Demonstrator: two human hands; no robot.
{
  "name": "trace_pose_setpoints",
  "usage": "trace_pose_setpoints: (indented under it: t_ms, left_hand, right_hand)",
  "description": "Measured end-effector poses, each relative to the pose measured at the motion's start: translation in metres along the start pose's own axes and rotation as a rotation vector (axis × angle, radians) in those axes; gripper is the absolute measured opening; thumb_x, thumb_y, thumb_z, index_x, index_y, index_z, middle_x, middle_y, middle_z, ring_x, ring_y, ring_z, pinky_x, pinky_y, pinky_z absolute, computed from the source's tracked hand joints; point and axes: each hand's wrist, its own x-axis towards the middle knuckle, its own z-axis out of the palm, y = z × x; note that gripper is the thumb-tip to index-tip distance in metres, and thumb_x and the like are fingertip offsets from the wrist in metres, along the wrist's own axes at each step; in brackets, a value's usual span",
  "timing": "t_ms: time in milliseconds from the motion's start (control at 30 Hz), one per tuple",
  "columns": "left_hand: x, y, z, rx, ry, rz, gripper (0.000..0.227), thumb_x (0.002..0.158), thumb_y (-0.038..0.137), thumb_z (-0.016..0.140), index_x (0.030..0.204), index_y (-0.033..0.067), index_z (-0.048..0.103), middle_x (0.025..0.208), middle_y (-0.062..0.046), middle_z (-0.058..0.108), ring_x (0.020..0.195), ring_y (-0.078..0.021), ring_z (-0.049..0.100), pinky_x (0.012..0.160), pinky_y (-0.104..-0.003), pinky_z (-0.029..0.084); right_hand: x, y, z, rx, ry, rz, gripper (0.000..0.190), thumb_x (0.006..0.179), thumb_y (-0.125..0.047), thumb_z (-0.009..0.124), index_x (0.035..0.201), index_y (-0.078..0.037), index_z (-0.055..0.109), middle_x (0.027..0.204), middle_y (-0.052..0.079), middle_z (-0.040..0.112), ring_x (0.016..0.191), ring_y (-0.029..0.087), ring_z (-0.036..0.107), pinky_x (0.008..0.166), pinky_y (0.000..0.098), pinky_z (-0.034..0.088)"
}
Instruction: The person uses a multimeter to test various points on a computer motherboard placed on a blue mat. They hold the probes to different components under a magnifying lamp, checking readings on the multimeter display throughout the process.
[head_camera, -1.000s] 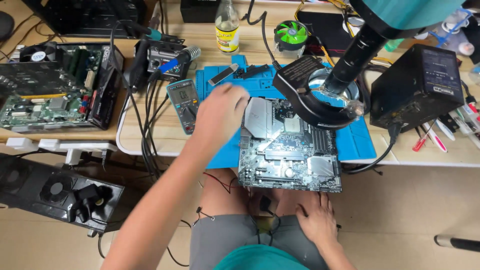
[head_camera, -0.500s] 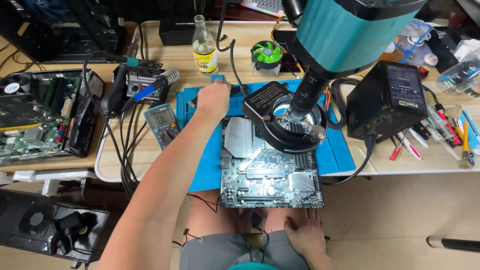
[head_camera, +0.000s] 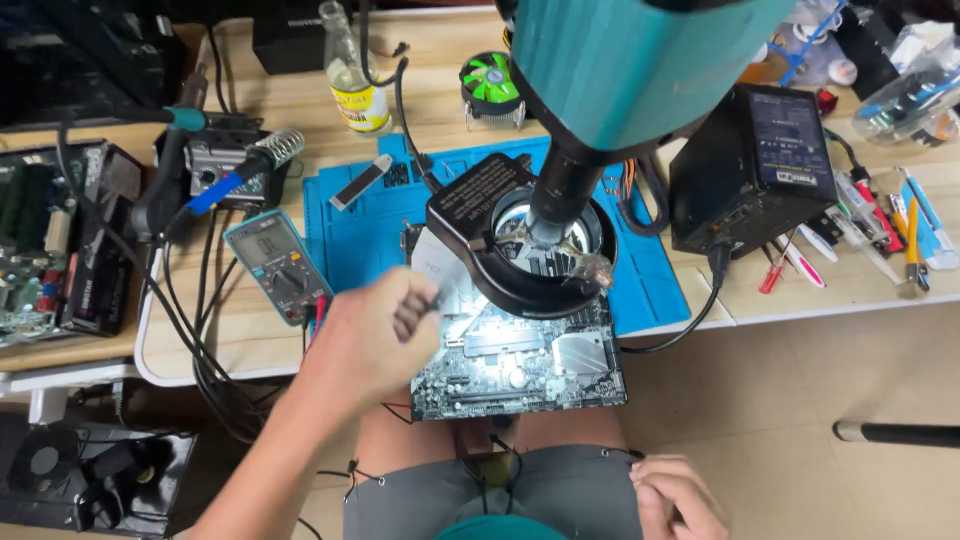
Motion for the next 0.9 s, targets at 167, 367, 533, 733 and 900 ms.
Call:
trace_pose_setpoints:
  t_ms: [167, 367, 533, 733, 900]
  left_hand:
    - [-0.034, 0.017, 0.033, -0.280, -0.232, -0.168, 0.034, 0.103, 0.021, 0.067, 0.130, 0.0153, 0.086, 0.074, 0.007, 0.068, 0.066, -0.0088, 0.056, 0.064, -0.031, 0.044]
    - [-0.036, 0.008, 0.061, -0.234, -0.269, 0.009, 0.029, 0.108, 0.019, 0.056, 0.121, 0.0126, 0.081, 0.114, -0.002, 0.083, 0.098, -0.0219, 0.074, 0.083, -0.037, 0.054]
    - [-0.030, 0.003, 0.064, -0.224, -0.297, -0.048, 0.028, 0.111, 0.019, 0.054, 0.115, 0.0160, 0.082, 0.094, 0.000, 0.072, 0.086, -0.0186, 0.065, 0.075, -0.035, 0.048]
    - [-0.031, 0.011, 0.056, -0.191, -0.234, -0.057, 0.030, 0.110, 0.025, 0.053, 0.112, 0.0146, 0.082, 0.096, 0.000, 0.075, 0.088, -0.0181, 0.067, 0.078, -0.036, 0.050]
    - [-0.010, -0.008, 0.044, -0.144, 0.090, -0.105, 0.032, 0.109, 0.033, 0.056, 0.119, 0.0117, 0.078, 0.118, -0.008, 0.076, 0.110, -0.0234, 0.069, 0.094, -0.040, 0.052]
  right_hand:
    - [0.064, -0.046, 0.006, -0.063, -0.331, -0.471, 0.039, 0.097, -0.022, 0.081, 0.129, 0.000, 0.073, 0.130, 0.018, 0.074, 0.114, 0.029, 0.078, 0.101, 0.0391, 0.066]
    - [0.104, -0.052, 0.057, -0.274, -0.420, -0.666, 0.052, 0.103, -0.019, 0.082, 0.148, 0.000, 0.062, 0.145, 0.019, 0.065, 0.131, 0.036, 0.071, 0.112, 0.0461, 0.061]
    - [0.124, -0.049, 0.068, -0.211, -0.439, -0.740, 0.028, 0.108, -0.018, 0.073, 0.128, 0.001, 0.072, 0.119, 0.017, 0.075, 0.101, 0.033, 0.073, 0.088, 0.0431, 0.061]
    - [0.127, -0.045, 0.067, -0.152, -0.469, -0.726, 0.018, 0.108, -0.017, 0.071, 0.118, -0.002, 0.074, 0.110, 0.014, 0.075, 0.094, 0.030, 0.071, 0.080, 0.0416, 0.056]
    - [0.117, -0.028, 0.062, -0.124, -0.392, -0.614, 0.023, 0.098, -0.012, 0.085, 0.118, -0.002, 0.078, 0.113, 0.012, 0.079, 0.100, 0.029, 0.075, 0.087, 0.0408, 0.058]
